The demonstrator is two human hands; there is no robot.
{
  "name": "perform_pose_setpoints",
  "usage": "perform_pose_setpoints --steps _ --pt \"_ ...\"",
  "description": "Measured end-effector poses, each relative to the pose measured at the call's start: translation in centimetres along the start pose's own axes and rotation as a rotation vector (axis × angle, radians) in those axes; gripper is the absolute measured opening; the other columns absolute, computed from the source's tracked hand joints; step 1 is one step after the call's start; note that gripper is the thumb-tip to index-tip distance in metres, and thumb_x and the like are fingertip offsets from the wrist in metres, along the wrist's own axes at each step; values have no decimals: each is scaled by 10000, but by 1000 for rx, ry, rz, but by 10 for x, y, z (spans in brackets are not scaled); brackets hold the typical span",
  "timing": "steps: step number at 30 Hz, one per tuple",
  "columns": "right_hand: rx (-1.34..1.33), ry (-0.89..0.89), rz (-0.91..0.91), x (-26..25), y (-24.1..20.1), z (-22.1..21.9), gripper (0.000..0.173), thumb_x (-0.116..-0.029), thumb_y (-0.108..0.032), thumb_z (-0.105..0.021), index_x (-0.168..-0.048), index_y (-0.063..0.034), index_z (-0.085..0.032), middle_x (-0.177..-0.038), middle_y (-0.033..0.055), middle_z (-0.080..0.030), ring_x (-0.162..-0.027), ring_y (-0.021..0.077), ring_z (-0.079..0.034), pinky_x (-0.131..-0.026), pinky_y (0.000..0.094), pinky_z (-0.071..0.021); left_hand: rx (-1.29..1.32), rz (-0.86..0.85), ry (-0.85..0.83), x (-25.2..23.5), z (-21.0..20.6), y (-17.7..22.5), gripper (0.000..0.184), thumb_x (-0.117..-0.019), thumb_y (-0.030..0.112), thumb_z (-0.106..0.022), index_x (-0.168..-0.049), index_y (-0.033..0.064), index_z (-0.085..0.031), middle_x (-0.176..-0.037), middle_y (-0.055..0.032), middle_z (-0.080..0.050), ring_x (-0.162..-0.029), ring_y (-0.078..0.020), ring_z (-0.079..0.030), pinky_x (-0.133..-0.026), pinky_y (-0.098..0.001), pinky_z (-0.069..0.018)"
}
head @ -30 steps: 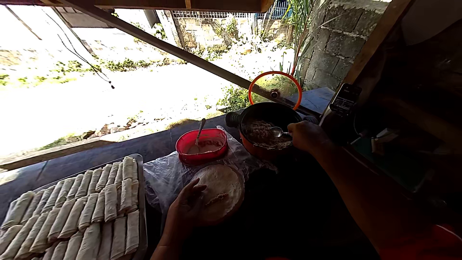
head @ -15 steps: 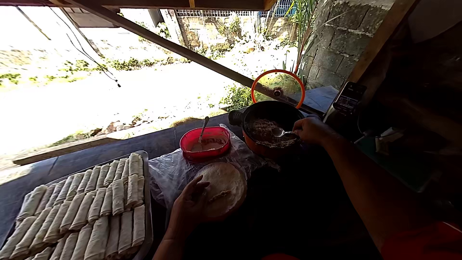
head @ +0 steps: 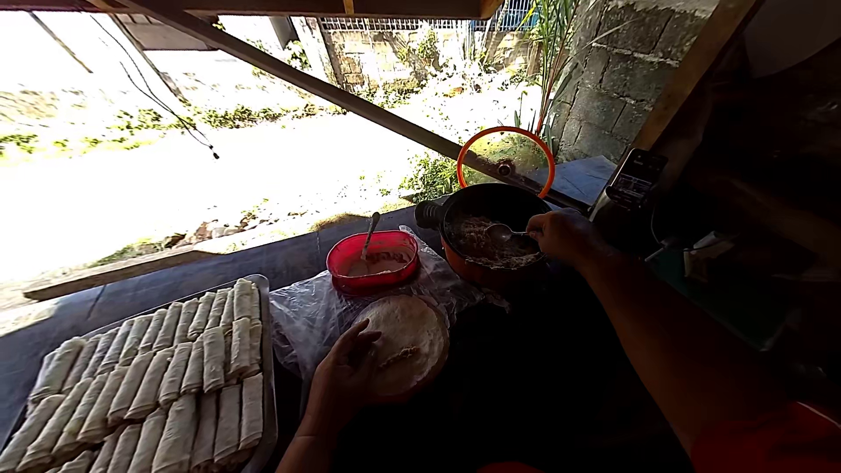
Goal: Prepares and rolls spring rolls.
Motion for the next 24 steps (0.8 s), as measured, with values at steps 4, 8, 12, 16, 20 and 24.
perform_pose_setpoints --steps 4,8,12,16,20,24 --pt "73 -35 45 3 -12 0 115 -1004 -191 -629 -1004 -190 -744 -938 54 -726 -914 260 -711 -764 525 -580 -18 -5 2 -1 0 1 524 -925 178 -640 -1433 93 -540 -1147 39 -754 -1026 -59 -714 -921 -268 -597" --pt "77 -95 70 6 -19 -3 114 -1004 -178 -622 -1006 -187 -735 -955 52 -721 -928 258 -708 -769 523 -582 -22 -8 -1 -1 0 0 528 -929 180 -641 -1439 96 -535 -1153 39 -752 -1034 -61 -712 -927 -270 -595" --pt "-38 -172 79 2 -18 -14 130 -1018 -203 -614 -1007 -187 -742 -879 46 -727 -864 230 -713 -762 514 -579 -11 -9 2 -1 0 -1 536 -920 168 -650 -1438 92 -536 -1153 42 -753 -1037 -57 -711 -927 -267 -594" --pt "-229 -165 96 -4 -1 -20 152 -1030 -199 -613 -996 -155 -754 -869 47 -732 -835 198 -702 -786 482 -574 -1 -13 11 -1 -1 -1 528 -921 164 -649 -1433 93 -540 -1150 40 -754 -1031 -62 -715 -919 -264 -598" --pt "-319 -110 46 -8 19 -20 139 -1022 -218 -637 -983 -178 -764 -830 22 -732 -767 168 -695 -742 468 -579 3 -5 8 -1 -1 -1 534 -913 158 -654 -1433 106 -544 -1148 43 -754 -1022 -65 -717 -912 -262 -600" --pt "-348 -65 31 -8 27 -13 149 -1027 -206 -629 -980 -168 -765 -813 19 -719 -744 158 -675 -730 453 -568 -12 -8 8 -2 -1 -1 532 -918 161 -652 -1436 109 -543 -1146 46 -752 -1004 -59 -717 -896 -266 -606"
Point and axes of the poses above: each hand's wrist, its own x-axis away from the middle knuckle, its own z-axis out of the back of the hand, y = z × x, the point moved 4 cm from there along -x, towards the middle knuckle
